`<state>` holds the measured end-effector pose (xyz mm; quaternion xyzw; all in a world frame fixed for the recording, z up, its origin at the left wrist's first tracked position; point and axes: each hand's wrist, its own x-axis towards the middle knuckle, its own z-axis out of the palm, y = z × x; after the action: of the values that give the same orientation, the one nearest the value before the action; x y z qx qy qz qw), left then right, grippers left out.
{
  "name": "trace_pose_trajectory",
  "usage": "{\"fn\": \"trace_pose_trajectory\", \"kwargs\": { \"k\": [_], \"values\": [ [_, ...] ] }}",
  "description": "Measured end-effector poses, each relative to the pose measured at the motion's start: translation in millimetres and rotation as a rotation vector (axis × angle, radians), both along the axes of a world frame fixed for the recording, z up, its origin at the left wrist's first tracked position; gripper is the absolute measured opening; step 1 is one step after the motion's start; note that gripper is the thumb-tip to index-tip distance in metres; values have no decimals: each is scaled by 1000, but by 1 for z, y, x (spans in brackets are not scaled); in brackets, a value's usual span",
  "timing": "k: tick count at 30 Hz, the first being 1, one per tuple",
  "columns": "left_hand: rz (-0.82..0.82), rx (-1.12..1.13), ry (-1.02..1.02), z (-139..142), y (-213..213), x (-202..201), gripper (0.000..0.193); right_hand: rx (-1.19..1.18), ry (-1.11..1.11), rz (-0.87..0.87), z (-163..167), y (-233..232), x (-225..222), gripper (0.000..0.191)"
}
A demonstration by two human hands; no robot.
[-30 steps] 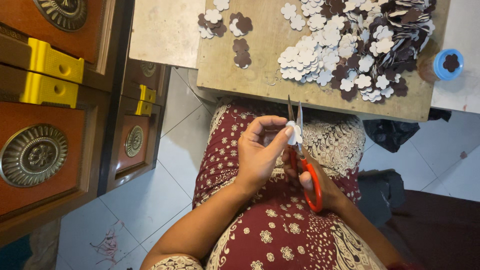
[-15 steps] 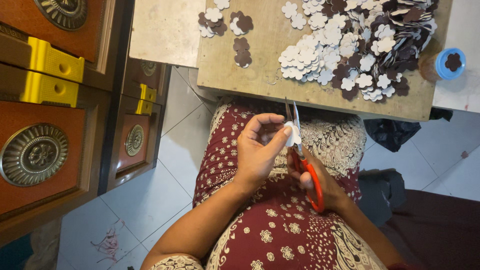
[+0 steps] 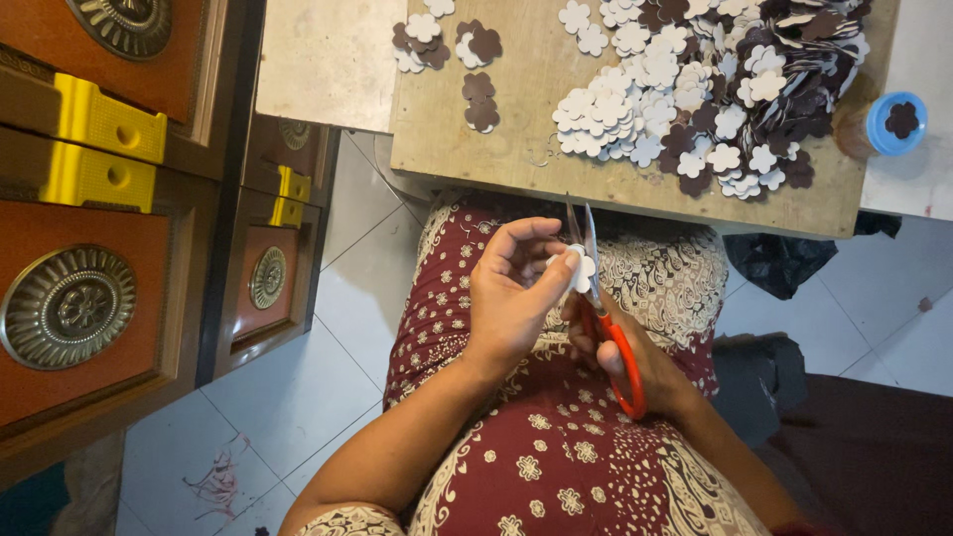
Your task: The person sits on the floor and uses red-handled scissors to trim the edges of small white flower-shaped craft pieces. They pick up each piece, trim it, and place it on a wooden table where many similar pieces are already stacked.
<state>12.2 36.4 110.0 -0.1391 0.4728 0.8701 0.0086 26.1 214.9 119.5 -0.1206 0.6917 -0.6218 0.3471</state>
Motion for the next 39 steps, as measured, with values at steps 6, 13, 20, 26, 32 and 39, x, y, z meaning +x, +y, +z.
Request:
{"fn": "trace_pose_trajectory", "kwargs": {
  "k": [6, 13, 20, 26, 32, 39],
  "values": [
    [-18, -7, -26, 6, -1, 0, 35, 48, 3, 49, -5, 4, -2, 121],
    [-57, -73, -80, 12, -6, -2, 37, -17, -11, 22, -7, 4, 0, 119],
    [-116, -96, -82, 13, -16, -8, 42, -19, -142, 30, -2, 7, 1, 106],
    [-126, -87, -85, 13, -20, -9, 44, 0, -106, 55, -3, 8, -1, 109],
    [-93, -56, -85, 13, -16, -7, 43, 54, -33, 77, -7, 9, -3, 114],
    [-89, -71, -91, 10, -14, -7, 39, 134, 58, 99, -6, 13, -3, 118]
  ]
}}
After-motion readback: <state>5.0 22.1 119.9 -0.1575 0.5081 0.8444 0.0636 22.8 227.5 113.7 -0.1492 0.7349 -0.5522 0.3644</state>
